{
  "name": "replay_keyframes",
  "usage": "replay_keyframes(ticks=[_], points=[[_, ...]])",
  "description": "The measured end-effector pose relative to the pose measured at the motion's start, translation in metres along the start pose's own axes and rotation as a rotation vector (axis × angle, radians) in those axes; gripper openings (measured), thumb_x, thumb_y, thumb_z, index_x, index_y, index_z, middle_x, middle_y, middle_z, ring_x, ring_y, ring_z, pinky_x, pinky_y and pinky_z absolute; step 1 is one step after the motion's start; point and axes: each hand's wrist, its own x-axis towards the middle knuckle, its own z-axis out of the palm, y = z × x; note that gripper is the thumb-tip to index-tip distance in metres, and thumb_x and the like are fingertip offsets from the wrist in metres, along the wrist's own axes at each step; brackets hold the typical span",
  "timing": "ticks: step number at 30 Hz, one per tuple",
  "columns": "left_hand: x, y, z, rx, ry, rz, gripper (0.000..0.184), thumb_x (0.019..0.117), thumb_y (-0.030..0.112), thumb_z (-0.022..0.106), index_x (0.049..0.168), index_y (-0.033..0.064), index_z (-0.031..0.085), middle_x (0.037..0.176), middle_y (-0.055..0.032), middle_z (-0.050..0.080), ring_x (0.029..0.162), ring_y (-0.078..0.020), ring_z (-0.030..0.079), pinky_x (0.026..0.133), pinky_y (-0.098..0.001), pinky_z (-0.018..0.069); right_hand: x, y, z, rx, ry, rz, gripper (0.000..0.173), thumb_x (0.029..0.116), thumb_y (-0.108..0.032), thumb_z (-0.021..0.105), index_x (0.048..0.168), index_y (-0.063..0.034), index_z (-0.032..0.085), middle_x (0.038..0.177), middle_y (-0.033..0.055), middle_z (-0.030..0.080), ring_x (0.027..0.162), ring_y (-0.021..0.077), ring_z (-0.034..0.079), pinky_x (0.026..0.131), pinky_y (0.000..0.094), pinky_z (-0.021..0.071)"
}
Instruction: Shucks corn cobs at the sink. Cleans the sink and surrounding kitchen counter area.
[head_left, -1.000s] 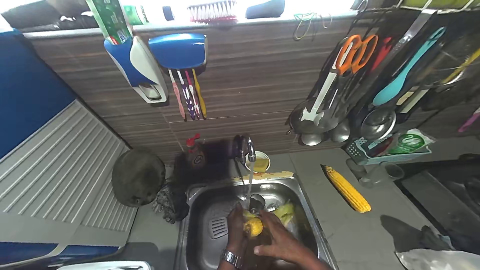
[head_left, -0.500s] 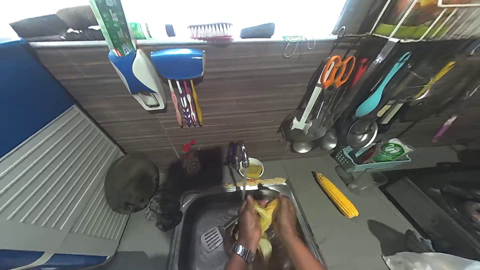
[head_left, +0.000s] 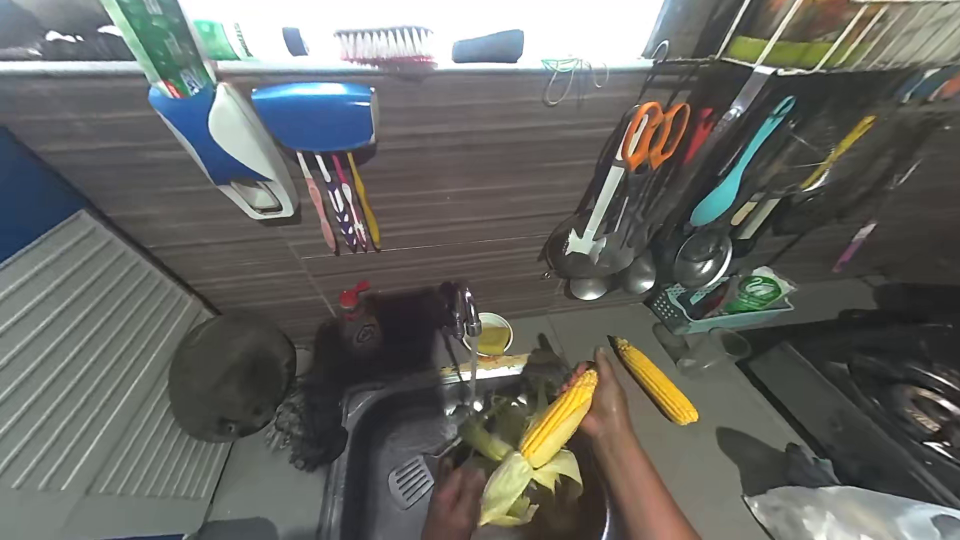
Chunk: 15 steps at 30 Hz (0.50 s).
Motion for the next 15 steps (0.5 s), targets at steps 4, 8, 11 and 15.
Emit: replay_keyframes(ticks=[4, 8, 11, 15], points=[[0.021, 0.010, 0.010, 0.434, -0.167, 0.065, 0.103, 0.0764, 0.054, 0.085, 0.155, 0.0055, 0.040, 0.136, -0.0207, 0.060, 0.123, -0.0323, 0.060, 0.105, -0.0510, 0.0500, -0.017, 0.016, 0.028, -0.116, -0.205, 0.092, 0.071, 0.1059, -0.066, 0.019, 0.081, -0.0104, 0.056, 0.061, 0.0044, 0.059, 0.053, 0.0186, 0.062, 0.053, 0.0368, 0.0588], [0.047, 0.015, 0.030, 0.524, -0.324, -0.033, 0.090, 0.0786, 0.062, 0.079, 0.147, 0.0095, 0.053, 0.145, -0.0149, 0.057, 0.130, -0.0254, 0.058, 0.110, -0.0486, 0.0474, -0.026, 0.024, 0.052, -0.272, -0.256, 0.021, 0.070, 0.1110, -0.053, 0.022, 0.089, 0.0011, 0.061, 0.071, 0.0123, 0.066, 0.059, 0.0229, 0.067, 0.056, 0.0381, 0.0610], [0.057, 0.008, 0.038, 0.517, -0.390, -0.089, 0.067, 0.0845, 0.055, 0.074, 0.131, 0.0077, 0.064, 0.121, -0.0131, 0.070, 0.114, -0.0235, 0.067, 0.103, -0.0492, 0.0526, -0.023, 0.031, 0.055, -0.344, -0.166, -0.045, 0.067, 0.1119, -0.048, 0.030, 0.091, 0.0058, 0.064, 0.074, 0.0157, 0.068, 0.062, 0.0255, 0.068, 0.060, 0.0408, 0.0617], [0.051, 0.009, 0.046, 0.628, -0.331, -0.087, 0.066, 0.0851, 0.057, 0.071, 0.127, 0.0061, 0.066, 0.116, -0.0142, 0.071, 0.110, -0.0268, 0.068, 0.098, -0.0515, 0.0537, -0.011, 0.039, 0.041, -0.343, 0.071, -0.145, 0.060, 0.1115, -0.045, 0.038, 0.098, 0.0055, 0.066, 0.075, 0.0158, 0.070, 0.061, 0.0250, 0.070, 0.057, 0.0409, 0.0624]])
